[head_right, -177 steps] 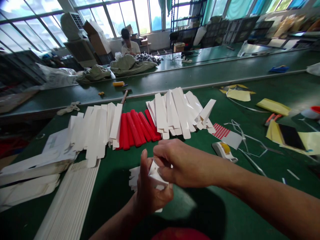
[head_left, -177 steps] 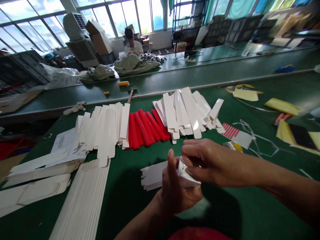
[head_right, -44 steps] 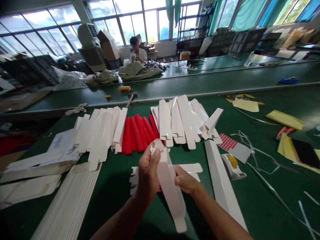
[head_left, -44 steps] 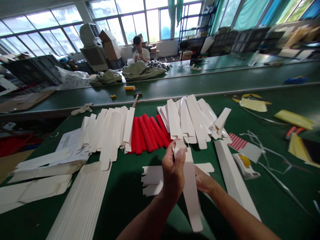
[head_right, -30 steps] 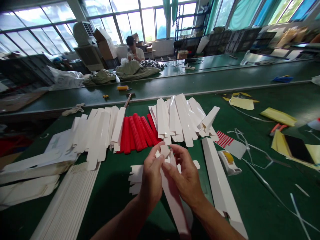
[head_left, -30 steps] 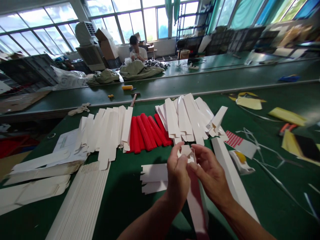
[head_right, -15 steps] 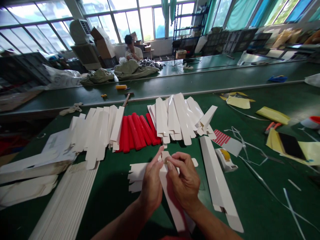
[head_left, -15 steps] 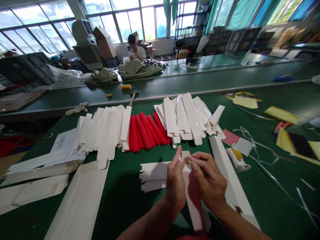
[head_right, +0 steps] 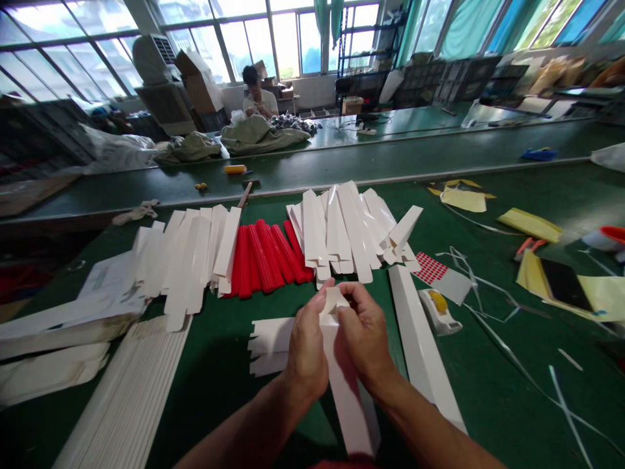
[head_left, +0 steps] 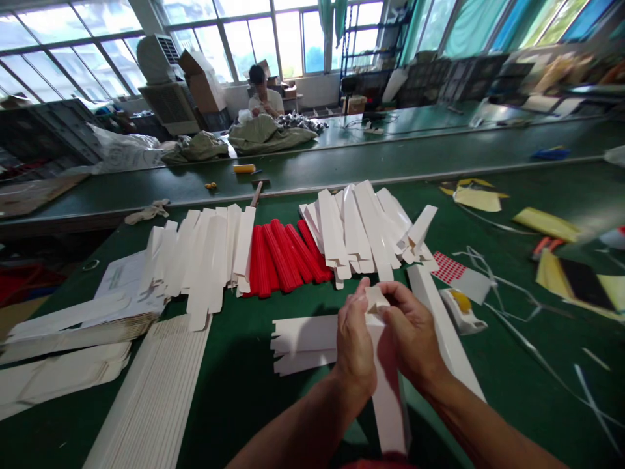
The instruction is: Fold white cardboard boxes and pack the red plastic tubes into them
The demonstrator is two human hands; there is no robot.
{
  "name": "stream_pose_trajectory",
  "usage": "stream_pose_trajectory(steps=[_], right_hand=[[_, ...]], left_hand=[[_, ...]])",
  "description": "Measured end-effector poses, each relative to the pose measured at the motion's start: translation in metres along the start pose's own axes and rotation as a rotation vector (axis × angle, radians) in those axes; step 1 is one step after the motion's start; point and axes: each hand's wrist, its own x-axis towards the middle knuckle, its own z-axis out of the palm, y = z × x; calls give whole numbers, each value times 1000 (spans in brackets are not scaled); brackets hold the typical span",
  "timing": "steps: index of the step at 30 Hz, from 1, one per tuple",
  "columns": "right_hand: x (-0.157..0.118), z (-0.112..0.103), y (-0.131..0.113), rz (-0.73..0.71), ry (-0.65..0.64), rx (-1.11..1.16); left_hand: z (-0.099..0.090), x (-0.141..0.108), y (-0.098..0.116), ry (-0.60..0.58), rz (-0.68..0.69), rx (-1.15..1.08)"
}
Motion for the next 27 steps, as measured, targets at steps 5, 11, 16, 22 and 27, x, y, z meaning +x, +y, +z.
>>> stream_pose_trajectory(steps=[5, 11, 16, 22, 27], right_hand=[[1, 6, -28, -89, 76, 224], [-1, 9, -13, -170, 113, 286], [-8, -2, 8, -177, -8, 174], [1, -15, -7, -99, -421, -68], [27, -23, -37, 20, -851, -130]], left_hand=[[23, -12, 30, -61, 1, -4], [23, -11, 24, 33, 16, -3], [-10, -11, -2, -59, 293, 303], [-51, -17, -24, -184, 448, 576], [-47, -21, -27, -45, 663, 686]])
